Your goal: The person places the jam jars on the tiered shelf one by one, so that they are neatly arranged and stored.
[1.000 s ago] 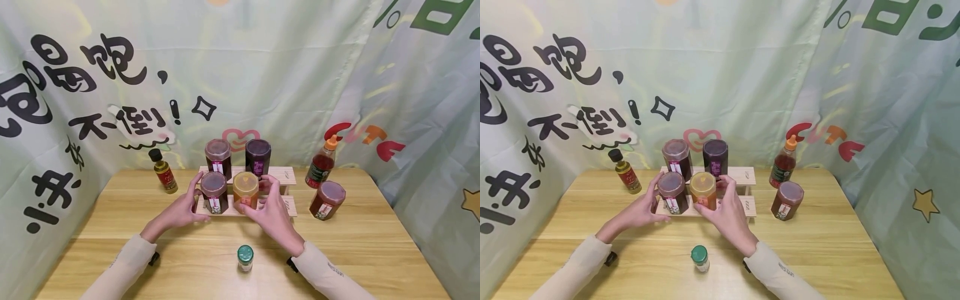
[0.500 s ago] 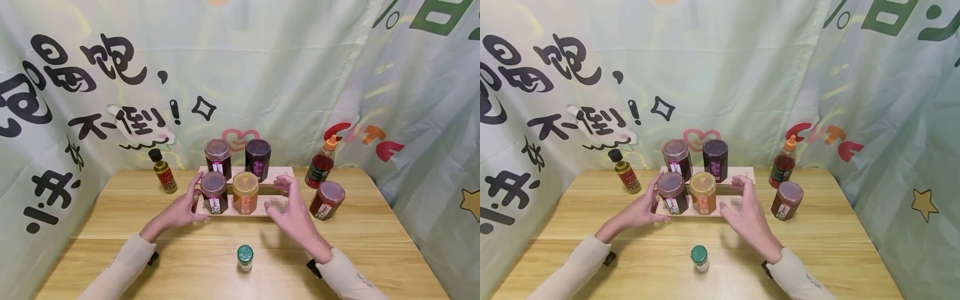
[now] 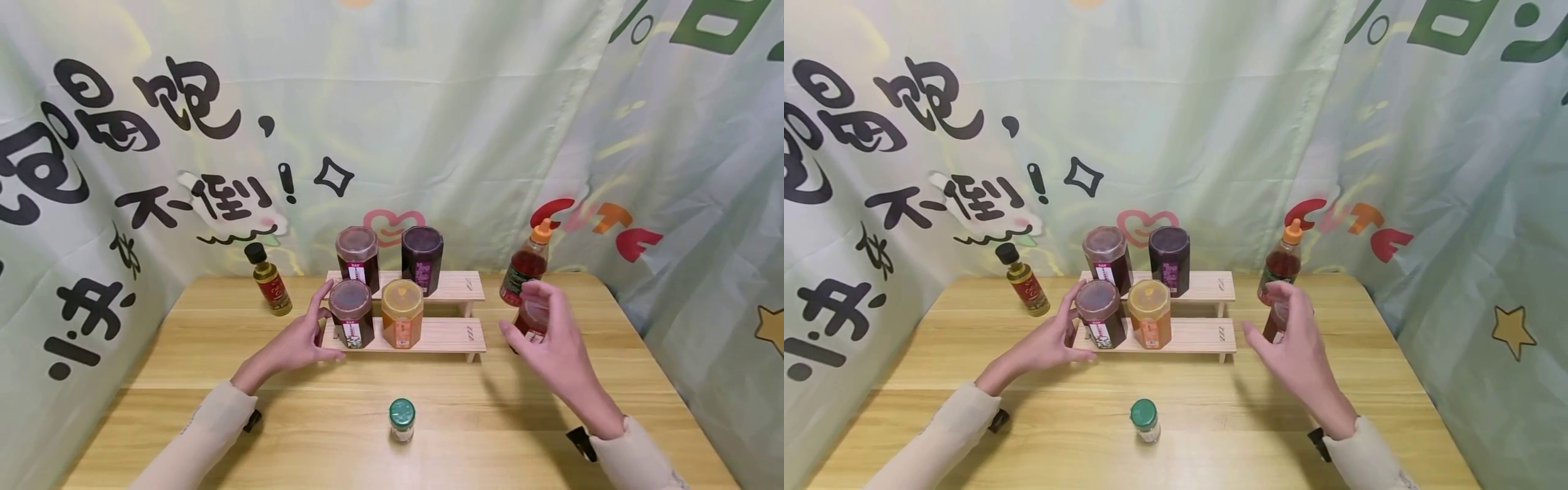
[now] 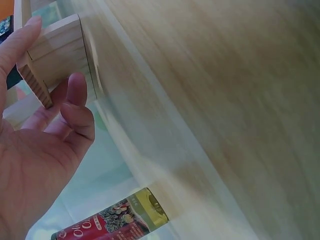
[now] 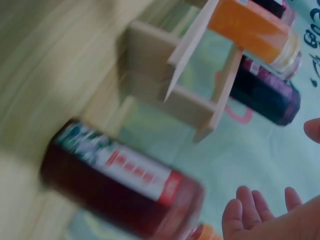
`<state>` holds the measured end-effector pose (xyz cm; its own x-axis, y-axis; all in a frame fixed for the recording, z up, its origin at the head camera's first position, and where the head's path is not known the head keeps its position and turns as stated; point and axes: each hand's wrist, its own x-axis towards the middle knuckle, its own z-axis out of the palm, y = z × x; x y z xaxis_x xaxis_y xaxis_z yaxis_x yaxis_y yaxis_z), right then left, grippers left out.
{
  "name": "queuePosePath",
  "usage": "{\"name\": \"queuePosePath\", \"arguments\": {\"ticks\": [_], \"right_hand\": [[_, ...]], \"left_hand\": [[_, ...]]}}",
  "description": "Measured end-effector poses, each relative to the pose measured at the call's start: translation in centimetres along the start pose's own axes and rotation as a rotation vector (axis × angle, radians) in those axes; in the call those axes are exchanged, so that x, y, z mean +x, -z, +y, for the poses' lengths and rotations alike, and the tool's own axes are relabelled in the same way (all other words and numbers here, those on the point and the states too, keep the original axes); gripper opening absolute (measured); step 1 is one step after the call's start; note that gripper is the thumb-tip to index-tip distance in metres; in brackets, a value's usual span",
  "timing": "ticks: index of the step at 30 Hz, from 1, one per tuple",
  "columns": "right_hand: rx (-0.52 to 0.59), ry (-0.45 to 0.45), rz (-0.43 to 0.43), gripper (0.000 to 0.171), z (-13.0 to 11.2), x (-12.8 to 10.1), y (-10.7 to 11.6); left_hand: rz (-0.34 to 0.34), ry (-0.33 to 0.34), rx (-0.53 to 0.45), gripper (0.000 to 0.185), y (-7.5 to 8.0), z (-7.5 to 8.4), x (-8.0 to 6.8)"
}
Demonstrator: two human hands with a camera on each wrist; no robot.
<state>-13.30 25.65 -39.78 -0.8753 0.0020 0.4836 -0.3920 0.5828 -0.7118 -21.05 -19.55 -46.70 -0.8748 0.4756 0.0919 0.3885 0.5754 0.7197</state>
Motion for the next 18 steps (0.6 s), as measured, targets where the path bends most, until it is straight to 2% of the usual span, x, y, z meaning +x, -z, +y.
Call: {"name": "queuePosePath", "arguments": {"ticks": [7, 14, 18], "right_hand": [[-0.083, -0.091, 0.069, 0.074, 2.0, -0.7, 2.2], [0.058, -0.269, 0.004, 0.089, 4.8, -0.5, 3.2], [0.098, -0.331, -0.033, 0.096, 6.0, -0.6, 3.1]], "left_hand": [[0.001, -0.005, 0.013, 0.145, 0.0, 0.0, 0.0], [0.001, 0.008, 0.02, 0.146, 0.0, 0.0, 0.0], [-0.004, 0.014, 0.022, 0.146, 0.0, 0.0, 0.0]]}}
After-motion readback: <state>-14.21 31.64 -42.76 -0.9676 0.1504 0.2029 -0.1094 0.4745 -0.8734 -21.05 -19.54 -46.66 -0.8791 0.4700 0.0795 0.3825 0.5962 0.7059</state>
